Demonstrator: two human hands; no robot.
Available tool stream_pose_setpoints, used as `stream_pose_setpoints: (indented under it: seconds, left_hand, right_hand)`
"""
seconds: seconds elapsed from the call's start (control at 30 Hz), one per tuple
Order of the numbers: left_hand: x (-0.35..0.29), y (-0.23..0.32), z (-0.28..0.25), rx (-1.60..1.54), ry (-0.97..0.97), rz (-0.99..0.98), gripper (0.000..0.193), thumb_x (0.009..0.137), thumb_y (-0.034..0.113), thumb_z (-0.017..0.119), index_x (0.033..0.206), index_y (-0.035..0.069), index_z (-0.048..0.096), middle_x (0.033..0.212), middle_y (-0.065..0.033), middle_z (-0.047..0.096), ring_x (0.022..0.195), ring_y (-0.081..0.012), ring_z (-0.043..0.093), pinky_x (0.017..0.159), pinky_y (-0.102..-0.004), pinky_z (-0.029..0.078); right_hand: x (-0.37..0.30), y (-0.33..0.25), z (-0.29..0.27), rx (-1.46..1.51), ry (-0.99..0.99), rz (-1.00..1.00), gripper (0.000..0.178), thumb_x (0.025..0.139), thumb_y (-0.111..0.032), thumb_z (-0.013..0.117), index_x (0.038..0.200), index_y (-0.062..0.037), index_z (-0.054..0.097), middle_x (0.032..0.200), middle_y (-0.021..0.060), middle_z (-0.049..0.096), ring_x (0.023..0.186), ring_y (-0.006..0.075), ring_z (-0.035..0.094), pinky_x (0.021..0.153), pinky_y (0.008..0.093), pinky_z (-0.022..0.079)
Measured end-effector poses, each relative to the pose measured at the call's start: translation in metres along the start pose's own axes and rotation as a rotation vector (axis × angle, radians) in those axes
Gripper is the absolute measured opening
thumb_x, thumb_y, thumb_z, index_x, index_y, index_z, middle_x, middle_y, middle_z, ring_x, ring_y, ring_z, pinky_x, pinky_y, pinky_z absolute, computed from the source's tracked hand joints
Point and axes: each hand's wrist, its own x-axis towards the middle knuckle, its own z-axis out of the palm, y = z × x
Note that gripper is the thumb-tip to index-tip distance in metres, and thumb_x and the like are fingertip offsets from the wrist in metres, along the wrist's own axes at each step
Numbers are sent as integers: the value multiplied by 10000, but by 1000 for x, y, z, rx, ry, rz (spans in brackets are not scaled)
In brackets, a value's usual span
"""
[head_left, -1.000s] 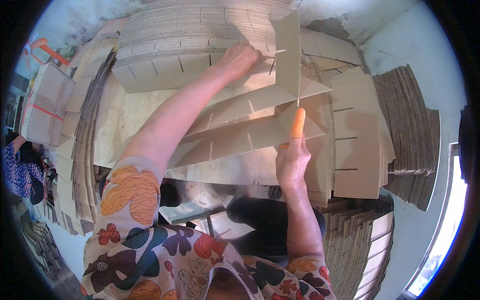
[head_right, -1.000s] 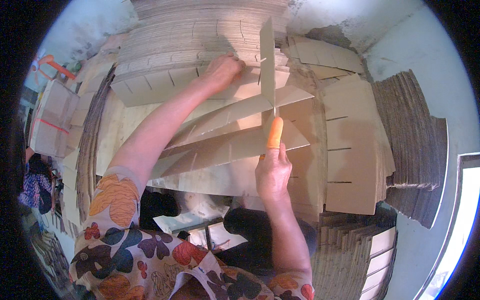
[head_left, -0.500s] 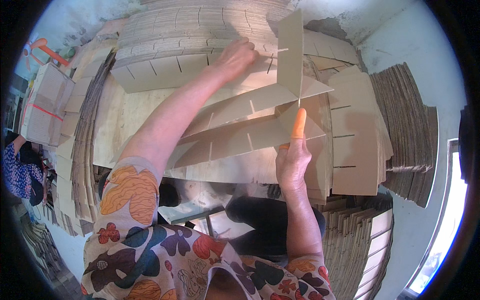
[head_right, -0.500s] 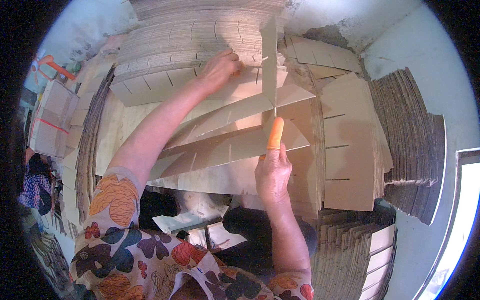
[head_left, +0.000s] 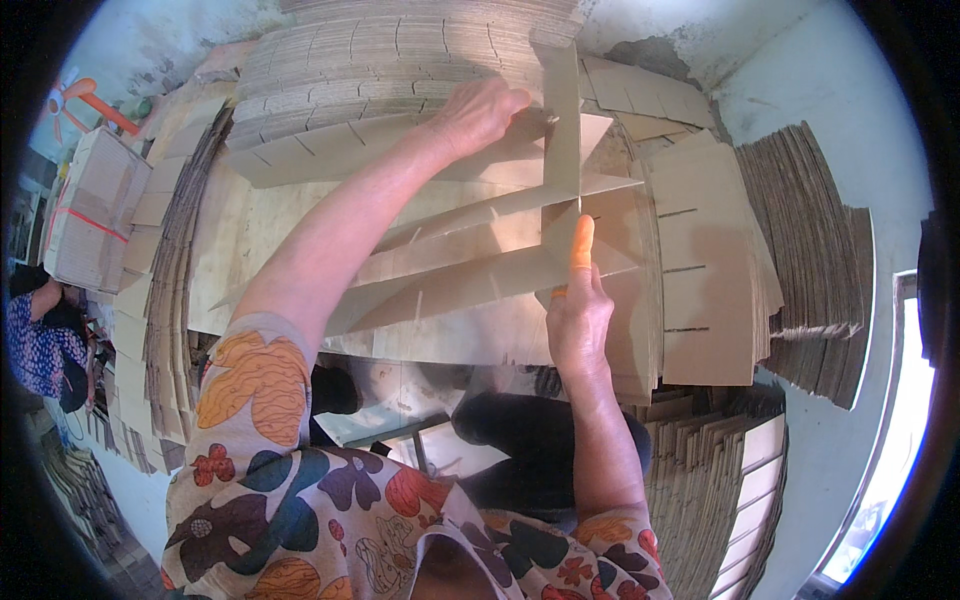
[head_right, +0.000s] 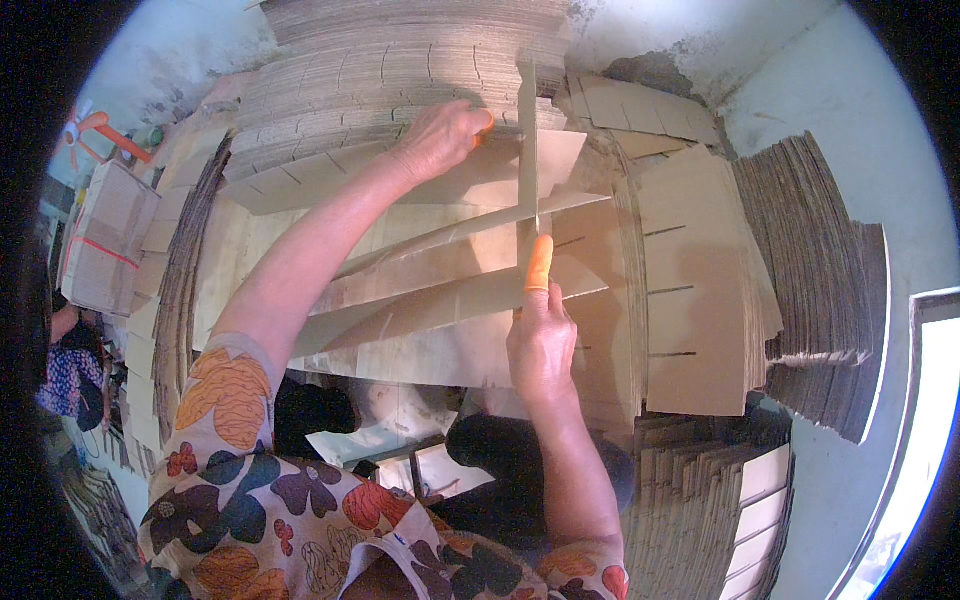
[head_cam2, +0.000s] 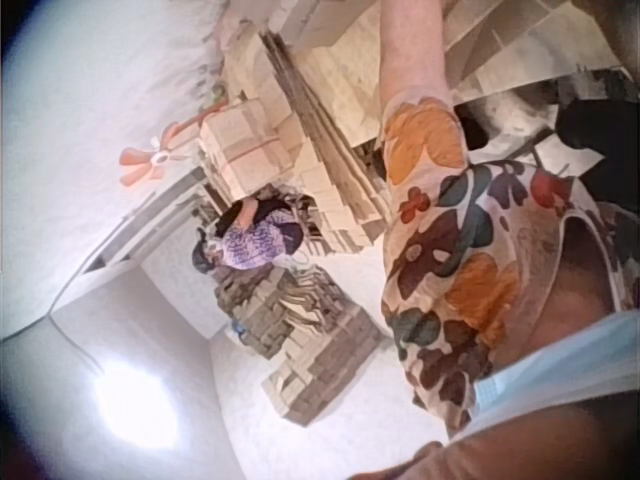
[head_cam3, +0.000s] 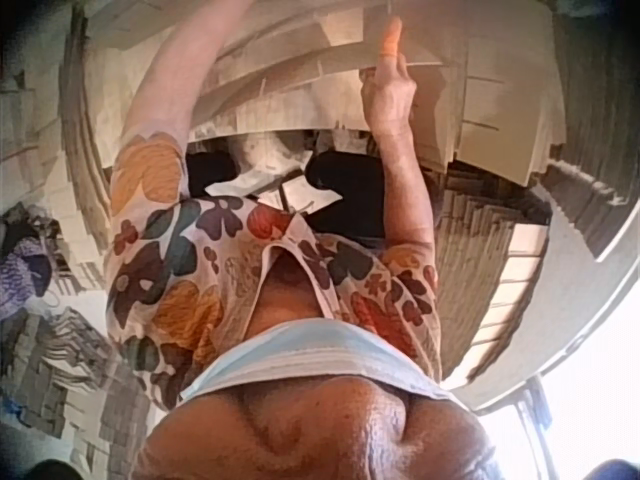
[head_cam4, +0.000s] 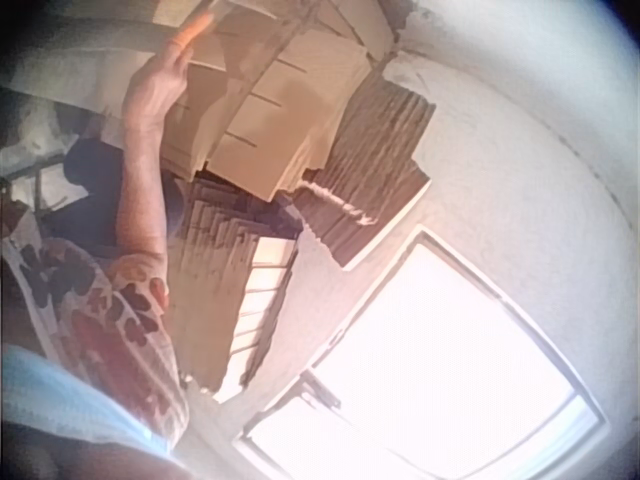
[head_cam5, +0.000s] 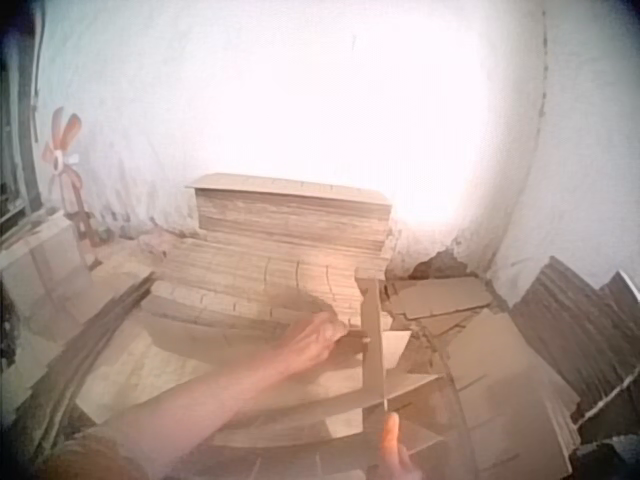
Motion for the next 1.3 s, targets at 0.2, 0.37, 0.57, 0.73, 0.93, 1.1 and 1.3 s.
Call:
stream_pose_setpoints:
  seconds: [0.2, 0.37, 0.57, 0.73, 0.93, 1.1, 1.3]
  left_hand:
    - [0, 7, -7, -57, 27, 36, 122, 714, -8, 573, 828, 36, 582, 727, -173, 575, 716, -372, 585, 630, -458, 477]
    - [-1, 10, -16, -13, 122, 15, 89, 717, 0, 575, 802, 24, 584, 714, -173, 570, 709, -356, 586, 631, -439, 481]
    - [-9, 18, -31, -161, 112, 140, 53, 749, 28, 577, 798, 9, 579, 737, -168, 591, 712, -330, 591, 611, -421, 465]
    - [-32, 49, -66, -377, -7, 25, 44, 751, 16, 577, 786, -6, 564, 710, -160, 583, 666, -326, 548, 607, -387, 443]
    - [-73, 41, -69, -316, -209, -146, 106, 739, -32, 551, 842, -17, 572, 711, -151, 577, 673, -274, 555, 634, -361, 442]
    - [-117, 10, -18, -528, -170, -358, 174, 774, 104, 672, 914, 17, 618, 857, -169, 636, 781, -315, 610, 684, -371, 478]
    - [-167, 56, -122, -386, -7, -321, 365, 751, 205, 728, 1052, 31, 620, 908, -170, 645, 848, -318, 618, 747, -382, 488]
  right_hand:
    - [1, -3, -6, -52, -55, 59, 835, 736, 93, 555, 1456, -128, 192, 986, 218, 584, 754, 351, 628, 631, 402, 543]
    - [-3, -13, -14, 28, -82, 60, 877, 729, 102, 540, 1470, -158, 149, 987, 222, 584, 768, 365, 620, 642, 425, 524]
    - [-9, -18, -17, -4, -164, 95, 872, 716, 118, 502, 1469, -145, 150, 943, 231, 569, 719, 398, 599, 620, 451, 507]
    - [-34, -24, -31, -79, -150, 86, 886, 684, 135, 494, 1465, -132, 172, 873, 218, 564, 699, 396, 598, 599, 466, 506]
    - [-49, -39, -41, -161, -191, 32, 707, 704, 84, 514, 1372, -120, 404, 838, 196, 587, 719, 352, 591, 639, 422, 484]
    - [-38, 1, -11, -345, -380, 23, 513, 745, -53, 595, 1251, -96, 527, 860, 177, 622, 830, 364, 604, 715, 462, 477]
    - [-34, 16, -65, -372, 126, 129, 294, 805, -181, 646, 1061, -41, 608, 871, 158, 633, 851, 343, 605, 733, 422, 498]
